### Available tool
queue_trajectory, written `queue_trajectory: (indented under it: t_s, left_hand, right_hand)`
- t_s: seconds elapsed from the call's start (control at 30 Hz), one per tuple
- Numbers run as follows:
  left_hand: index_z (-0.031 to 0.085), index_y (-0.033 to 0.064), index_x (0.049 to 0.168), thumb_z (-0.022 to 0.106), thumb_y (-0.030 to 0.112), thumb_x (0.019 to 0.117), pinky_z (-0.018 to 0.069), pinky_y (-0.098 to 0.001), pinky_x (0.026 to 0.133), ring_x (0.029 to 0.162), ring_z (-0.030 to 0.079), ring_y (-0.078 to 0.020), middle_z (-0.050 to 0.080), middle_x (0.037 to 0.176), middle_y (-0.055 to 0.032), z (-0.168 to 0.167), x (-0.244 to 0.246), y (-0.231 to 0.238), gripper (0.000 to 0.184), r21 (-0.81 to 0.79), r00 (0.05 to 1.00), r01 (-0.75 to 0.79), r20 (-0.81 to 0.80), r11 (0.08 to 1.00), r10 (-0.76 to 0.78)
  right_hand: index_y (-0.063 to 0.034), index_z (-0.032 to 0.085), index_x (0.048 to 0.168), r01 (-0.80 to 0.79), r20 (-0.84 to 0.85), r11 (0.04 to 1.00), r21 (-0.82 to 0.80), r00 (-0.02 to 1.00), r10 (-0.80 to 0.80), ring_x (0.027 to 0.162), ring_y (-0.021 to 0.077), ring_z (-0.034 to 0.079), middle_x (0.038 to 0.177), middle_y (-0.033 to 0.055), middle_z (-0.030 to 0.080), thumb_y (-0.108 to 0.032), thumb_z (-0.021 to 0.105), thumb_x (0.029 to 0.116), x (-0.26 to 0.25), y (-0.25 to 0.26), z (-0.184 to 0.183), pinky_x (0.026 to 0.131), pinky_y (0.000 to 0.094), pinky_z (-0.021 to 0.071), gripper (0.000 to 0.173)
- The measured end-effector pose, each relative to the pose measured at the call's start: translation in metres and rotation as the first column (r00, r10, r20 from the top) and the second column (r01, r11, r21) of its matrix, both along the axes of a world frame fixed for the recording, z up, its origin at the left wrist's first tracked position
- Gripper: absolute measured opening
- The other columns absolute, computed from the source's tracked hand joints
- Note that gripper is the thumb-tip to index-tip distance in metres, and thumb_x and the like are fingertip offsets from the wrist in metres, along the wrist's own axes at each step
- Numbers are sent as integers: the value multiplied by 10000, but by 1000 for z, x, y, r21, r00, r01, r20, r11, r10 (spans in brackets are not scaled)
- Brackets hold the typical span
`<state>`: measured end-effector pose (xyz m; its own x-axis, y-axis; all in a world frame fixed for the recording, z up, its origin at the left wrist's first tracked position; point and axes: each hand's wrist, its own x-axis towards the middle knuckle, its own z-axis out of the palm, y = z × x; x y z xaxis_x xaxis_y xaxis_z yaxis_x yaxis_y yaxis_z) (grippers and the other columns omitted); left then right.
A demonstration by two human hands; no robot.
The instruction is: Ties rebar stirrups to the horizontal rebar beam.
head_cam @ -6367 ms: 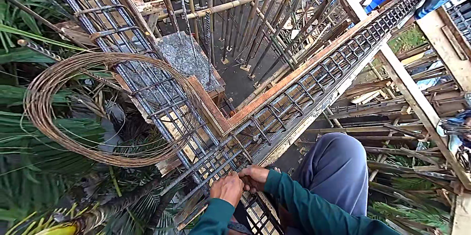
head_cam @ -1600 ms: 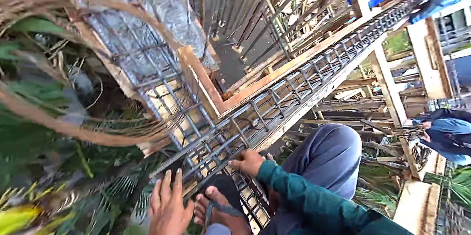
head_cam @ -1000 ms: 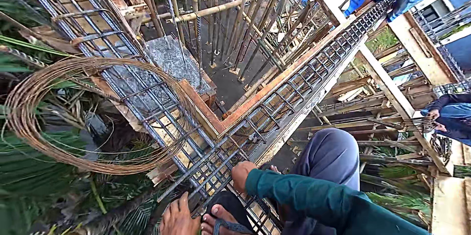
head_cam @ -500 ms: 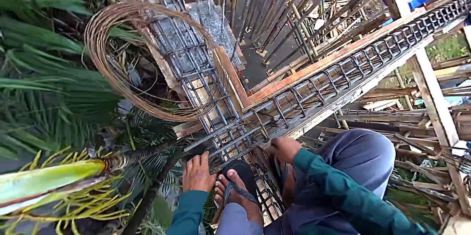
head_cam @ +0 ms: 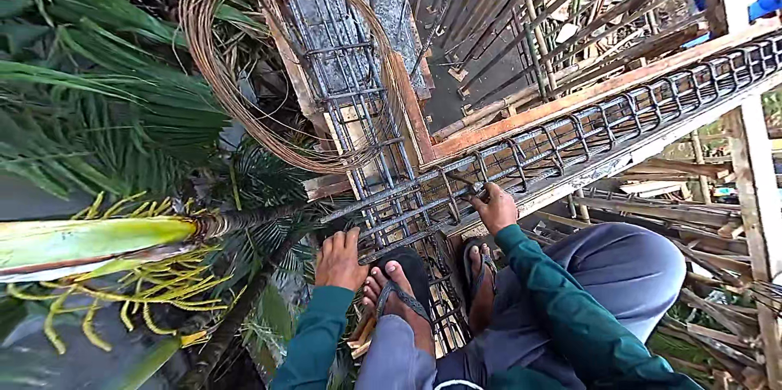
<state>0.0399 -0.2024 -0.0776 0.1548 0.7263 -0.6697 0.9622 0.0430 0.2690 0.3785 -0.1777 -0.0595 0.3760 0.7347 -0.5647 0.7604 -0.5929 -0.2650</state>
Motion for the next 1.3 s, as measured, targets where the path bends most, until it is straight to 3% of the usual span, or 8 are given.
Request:
queue_trajectory:
  t_s: [0.37, 0.47, 0.57, 0.77, 0.9, 0.97, 1.07, 1.3]
  left_hand:
    - [396, 135, 1578, 847, 224, 823, 350, -632, 1140, 1420, 407, -491, 421, 1552, -261, 10, -3, 4, 884, -95, 999, -37, 4, 995, 38]
    - [359, 106, 1597, 784, 336, 910, 281, -657, 1170, 1494, 292, -491, 288, 1640, -257, 47, 0, 13, 840, -124, 993, -115, 7, 986, 117]
    - [533, 80, 1481, 754, 338, 931, 380, -667, 1107, 1404, 441, -461, 495, 1507, -230, 87, 15, 23, 647, 67, 952, -142, 281, 988, 118]
    - [570, 112, 1460, 748, 474, 896, 466, -528, 1092, 1322, 561, -298, 582, 1442, -136, 138, 113, 43, 694, 258, 513, -135, 844, 957, -156]
    - [605, -4, 1359, 561, 328, 1056, 479, -499, 1028, 1164, 641, -298, 677, 1225, -194, 159, 146, 33, 451, -84, 213, 31, 974, 996, 75]
    - [614, -52, 1283, 452, 246, 1106, 521, -439, 959, 1038, 669, -253, 689, 1111, -195, 157, 147, 27, 383, -380, 172, 58, 915, 923, 366]
    - [568, -49, 1272, 406, 234, 1122, 540, -381, 885, 930, 655, -190, 661, 1039, -156, 135, 150, 8, 359, -715, 176, 10, 690, 699, 703]
    - [579, -25, 1330, 474, 192, 1102, 498, -445, 1011, 1130, 639, -260, 641, 1245, -202, 95, 150, -26, 332, -891, 348, -55, 406, 451, 845]
  right_hand:
    - [80, 668, 1071, -28, 54, 902, 431, 999, 5, 820, 387, 671, 934, 239, 680, -209, 781, 883, 6, -13, 19, 775, 607, 538, 362]
    - [47, 668, 1004, -93, 74, 818, 568, 995, 62, 689, 273, 634, 831, 166, 657, -253, 725, 881, 10, -18, 53, 643, 494, 535, 330]
    - [39, 667, 948, -200, 96, 688, 698, 978, 186, 663, 140, 629, 783, 113, 656, -287, 711, 898, 15, -25, 99, 616, 332, 553, 333]
    - [-132, 676, 942, -303, -22, 593, 746, 879, 477, 822, -46, 625, 866, -79, 676, -365, 719, 895, 17, -29, 202, 744, 155, 529, 242]
    - [-314, 707, 1140, -204, -272, 637, 744, 777, 567, 945, -59, 648, 1042, -215, 691, -375, 694, 944, 15, -16, 216, 832, 153, 546, 207]
    - [-304, 723, 1140, -57, -428, 769, 637, 803, 414, 925, -10, 687, 1035, -183, 729, -380, 666, 971, 7, -19, 198, 820, 212, 590, 194]
    - [-49, 579, 1248, 70, -573, 972, 224, 816, 73, 879, 36, 659, 1006, -75, 680, -474, 555, 1020, -12, -43, 156, 793, 270, 585, 483]
    - [-40, 483, 1269, 177, -688, 904, -390, 596, -414, 617, 171, 672, 795, 33, 661, -338, 338, 1083, -27, -85, 112, 540, 366, 611, 380]
